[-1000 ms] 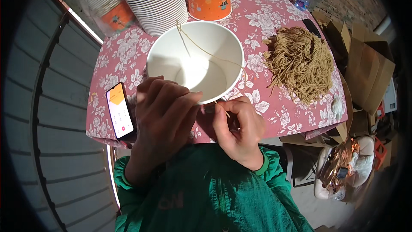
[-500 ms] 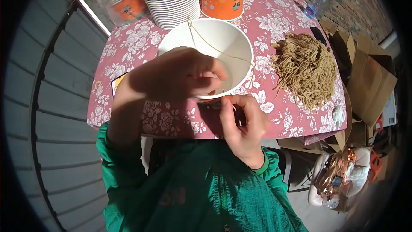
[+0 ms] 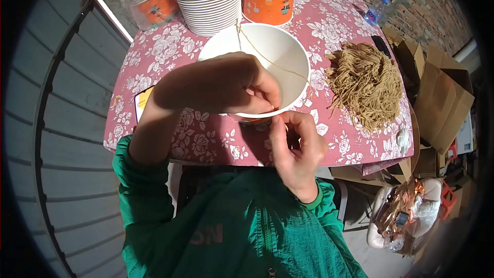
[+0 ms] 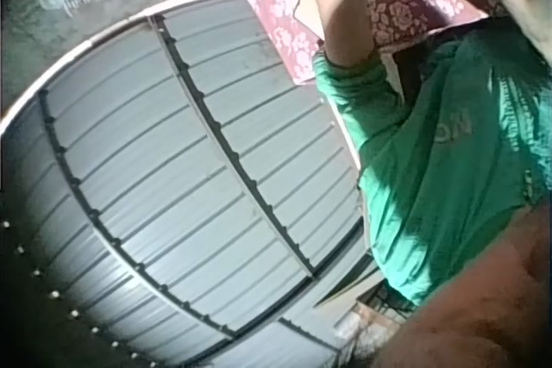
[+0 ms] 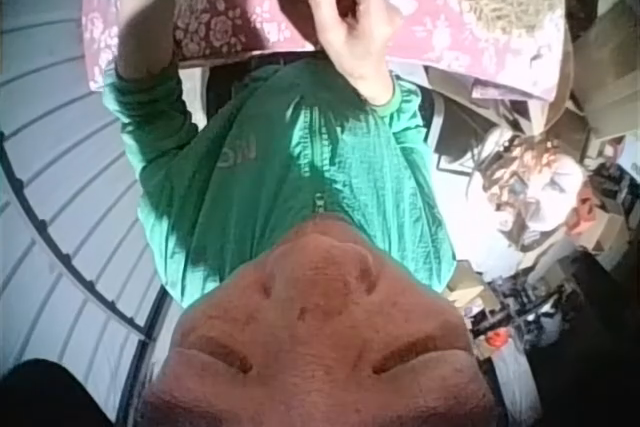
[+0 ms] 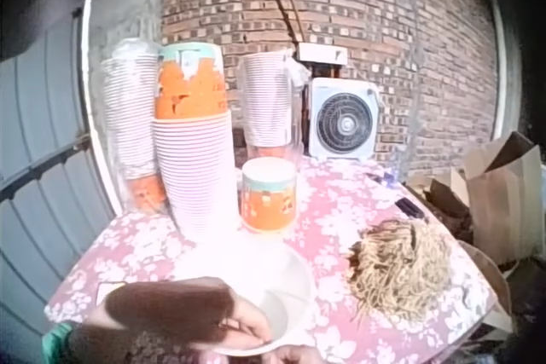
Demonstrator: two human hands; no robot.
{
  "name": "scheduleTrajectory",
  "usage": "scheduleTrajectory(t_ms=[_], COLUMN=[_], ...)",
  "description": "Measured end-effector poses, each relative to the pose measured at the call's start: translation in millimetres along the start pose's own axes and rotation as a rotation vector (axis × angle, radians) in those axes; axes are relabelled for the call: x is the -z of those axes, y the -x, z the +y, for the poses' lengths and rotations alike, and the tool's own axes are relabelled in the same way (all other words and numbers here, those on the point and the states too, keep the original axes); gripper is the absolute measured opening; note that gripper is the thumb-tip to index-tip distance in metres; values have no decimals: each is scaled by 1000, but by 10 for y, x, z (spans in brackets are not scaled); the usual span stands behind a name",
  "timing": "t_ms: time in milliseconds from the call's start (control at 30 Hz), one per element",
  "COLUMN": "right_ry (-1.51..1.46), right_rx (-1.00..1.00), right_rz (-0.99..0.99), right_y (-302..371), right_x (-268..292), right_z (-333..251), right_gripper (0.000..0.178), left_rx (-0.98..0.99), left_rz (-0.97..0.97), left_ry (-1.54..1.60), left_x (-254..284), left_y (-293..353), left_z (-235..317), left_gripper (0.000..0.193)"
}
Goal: Tying rubber bands around the rims of paper cups and organizing them into stacks.
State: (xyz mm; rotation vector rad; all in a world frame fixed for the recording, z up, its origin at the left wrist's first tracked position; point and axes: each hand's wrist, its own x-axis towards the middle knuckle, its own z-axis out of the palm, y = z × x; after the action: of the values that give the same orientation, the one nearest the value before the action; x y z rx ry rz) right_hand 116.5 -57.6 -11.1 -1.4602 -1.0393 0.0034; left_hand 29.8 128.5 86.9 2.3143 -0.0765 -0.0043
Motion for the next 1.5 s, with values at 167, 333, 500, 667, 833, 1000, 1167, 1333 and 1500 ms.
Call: scheduleTrajectory(t_ms=[167,333,500,667,833,1000,1167,1333,1500], right_ry=[-12,246,280,79,21,89,113,49,63], right_rx=[-1,272,315,261,151,161,187,221,281], right_rz=[3,-164,-152,-283,-217,-172,-159,-204,-237], right_y=[-31,-191,-244,-153,-84,-120,-140,-177,-199], right_x=[11,144,348,399,270,302,285,270,224], right_z=[-9,40,-43,-121,-49,-8,41,108,118], right_gripper=[12,17,16,14,13,18,20,22,23], left_rx=[23,-25,-99,-23,108,162,123,107,51], left_rz=[40,629,1055,1170,1151,1052,1061,1023,972], left_ry=[-7,-369,-574,-224,158,291,355,239,126], left_x=[-25,-207,-712,-1431,-1683,-1661,-1707,-1619,-1505], left_y=[12,185,484,466,253,174,144,176,238], left_z=[35,113,483,408,154,142,49,78,18], left_gripper=[11,3,8,11,13,17,17,16,16])
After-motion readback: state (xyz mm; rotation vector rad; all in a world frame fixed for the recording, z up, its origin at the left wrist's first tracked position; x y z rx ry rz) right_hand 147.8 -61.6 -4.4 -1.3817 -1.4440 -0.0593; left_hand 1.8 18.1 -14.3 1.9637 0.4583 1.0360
